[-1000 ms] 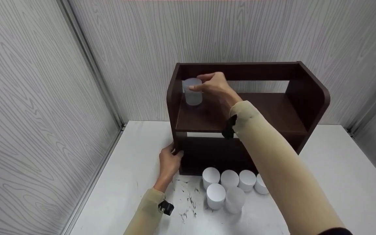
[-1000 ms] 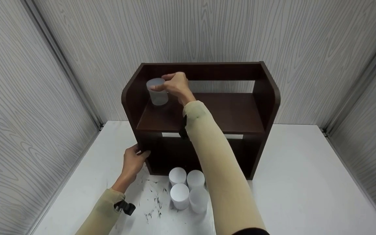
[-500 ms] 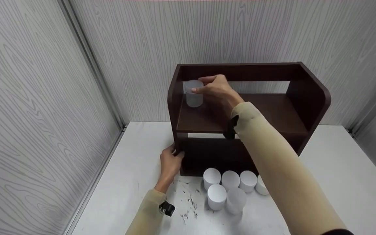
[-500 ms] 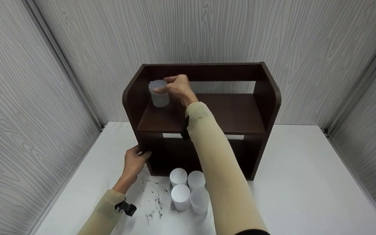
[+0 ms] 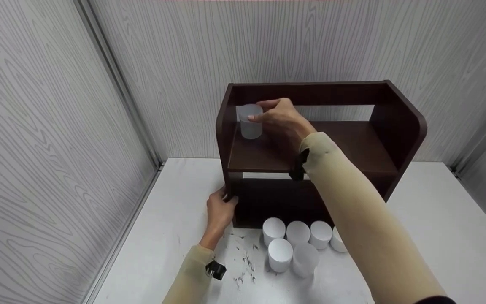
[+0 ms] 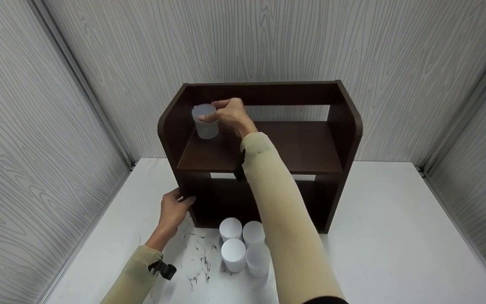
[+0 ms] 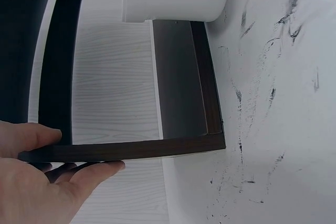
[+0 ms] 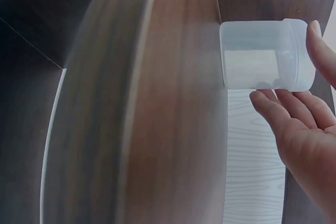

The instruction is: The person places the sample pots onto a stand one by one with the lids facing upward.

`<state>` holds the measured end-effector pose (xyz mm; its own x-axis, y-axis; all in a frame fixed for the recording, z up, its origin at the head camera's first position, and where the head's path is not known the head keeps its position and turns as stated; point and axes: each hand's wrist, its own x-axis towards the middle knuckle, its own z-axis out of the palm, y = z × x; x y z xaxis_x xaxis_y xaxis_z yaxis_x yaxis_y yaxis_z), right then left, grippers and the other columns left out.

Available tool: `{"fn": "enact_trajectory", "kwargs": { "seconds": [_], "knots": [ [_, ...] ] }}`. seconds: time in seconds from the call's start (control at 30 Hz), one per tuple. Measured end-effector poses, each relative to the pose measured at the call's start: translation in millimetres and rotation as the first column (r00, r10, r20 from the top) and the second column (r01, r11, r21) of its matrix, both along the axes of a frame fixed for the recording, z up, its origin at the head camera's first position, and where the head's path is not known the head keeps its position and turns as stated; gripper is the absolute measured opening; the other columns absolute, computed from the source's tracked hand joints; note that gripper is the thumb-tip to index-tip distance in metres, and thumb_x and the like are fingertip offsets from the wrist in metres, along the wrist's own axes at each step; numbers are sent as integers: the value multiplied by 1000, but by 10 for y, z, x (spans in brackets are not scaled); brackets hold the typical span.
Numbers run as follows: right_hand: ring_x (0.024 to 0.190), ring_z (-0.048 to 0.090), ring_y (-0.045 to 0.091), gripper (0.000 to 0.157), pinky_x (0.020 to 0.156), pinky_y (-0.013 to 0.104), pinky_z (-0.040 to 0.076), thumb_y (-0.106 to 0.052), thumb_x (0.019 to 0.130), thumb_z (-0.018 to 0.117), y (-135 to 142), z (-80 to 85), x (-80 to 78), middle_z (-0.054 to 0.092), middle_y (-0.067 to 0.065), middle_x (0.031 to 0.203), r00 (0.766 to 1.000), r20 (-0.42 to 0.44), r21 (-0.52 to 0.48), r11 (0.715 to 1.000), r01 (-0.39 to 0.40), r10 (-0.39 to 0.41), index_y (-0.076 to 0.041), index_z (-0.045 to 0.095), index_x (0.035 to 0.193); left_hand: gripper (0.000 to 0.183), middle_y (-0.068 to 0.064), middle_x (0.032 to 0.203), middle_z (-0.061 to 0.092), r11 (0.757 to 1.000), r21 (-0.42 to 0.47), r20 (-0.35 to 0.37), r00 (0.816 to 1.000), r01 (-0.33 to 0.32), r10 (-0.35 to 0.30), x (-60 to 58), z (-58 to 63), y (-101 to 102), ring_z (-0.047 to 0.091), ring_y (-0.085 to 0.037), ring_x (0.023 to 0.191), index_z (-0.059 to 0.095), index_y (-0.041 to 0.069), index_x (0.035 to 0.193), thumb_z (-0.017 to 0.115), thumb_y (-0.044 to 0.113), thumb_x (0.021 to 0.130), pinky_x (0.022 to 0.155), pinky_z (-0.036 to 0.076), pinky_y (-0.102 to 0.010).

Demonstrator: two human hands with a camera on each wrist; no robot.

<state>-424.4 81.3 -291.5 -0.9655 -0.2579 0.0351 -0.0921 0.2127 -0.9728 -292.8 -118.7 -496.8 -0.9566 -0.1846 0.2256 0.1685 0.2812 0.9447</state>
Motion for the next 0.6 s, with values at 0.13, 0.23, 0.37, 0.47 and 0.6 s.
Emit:
{"fn": "enact_trajectory", "kwargs": {
  "seconds": [0.13,0.23,0.37,0.47,0.6],
  "knots": [
    [122,64,24,72,100,36,55,-13,85,91,27,-4,11,58,17,149,999,31,-41,999,-13,15,-2,59,148,51,-32,140,60,1000,2,7,1000,3,-3,-4,5,-2,58,-42,131,54,-16,142,66,-1,95,104,52,-47],
    [119,67,24,72,101,37,54,-11,86,89,58,0,34,60,18,146,999,38,-67,997,-34,37,-1,57,150,50,-31,140,60,1000,-1,12,1000,8,-8,5,8,-11,59,-43,131,54,-15,143,66,1,96,103,53,-47],
    [116,69,25,71,102,37,54,-11,88,88,120,21,83,63,18,142,998,20,-62,997,-54,55,-1,56,150,49,-30,139,61,1000,-3,13,1000,19,-19,19,14,-28,60,-43,130,55,-14,142,66,2,98,102,54,-47],
    [117,69,25,72,100,37,55,-11,87,89,184,57,127,64,18,141,999,-9,-47,998,-45,45,1,56,149,48,-30,139,61,1000,-3,4,1000,24,-23,18,17,-34,61,-42,129,56,-14,141,66,2,98,102,54,-47],
    [126,65,27,75,102,36,54,-13,84,91,315,122,216,63,20,142,998,-57,-8,1000,-14,13,2,57,148,48,-29,140,61,1000,-6,7,1000,25,-25,9,20,-29,60,-41,129,56,-13,142,67,3,97,102,54,-47]
  ]
}}
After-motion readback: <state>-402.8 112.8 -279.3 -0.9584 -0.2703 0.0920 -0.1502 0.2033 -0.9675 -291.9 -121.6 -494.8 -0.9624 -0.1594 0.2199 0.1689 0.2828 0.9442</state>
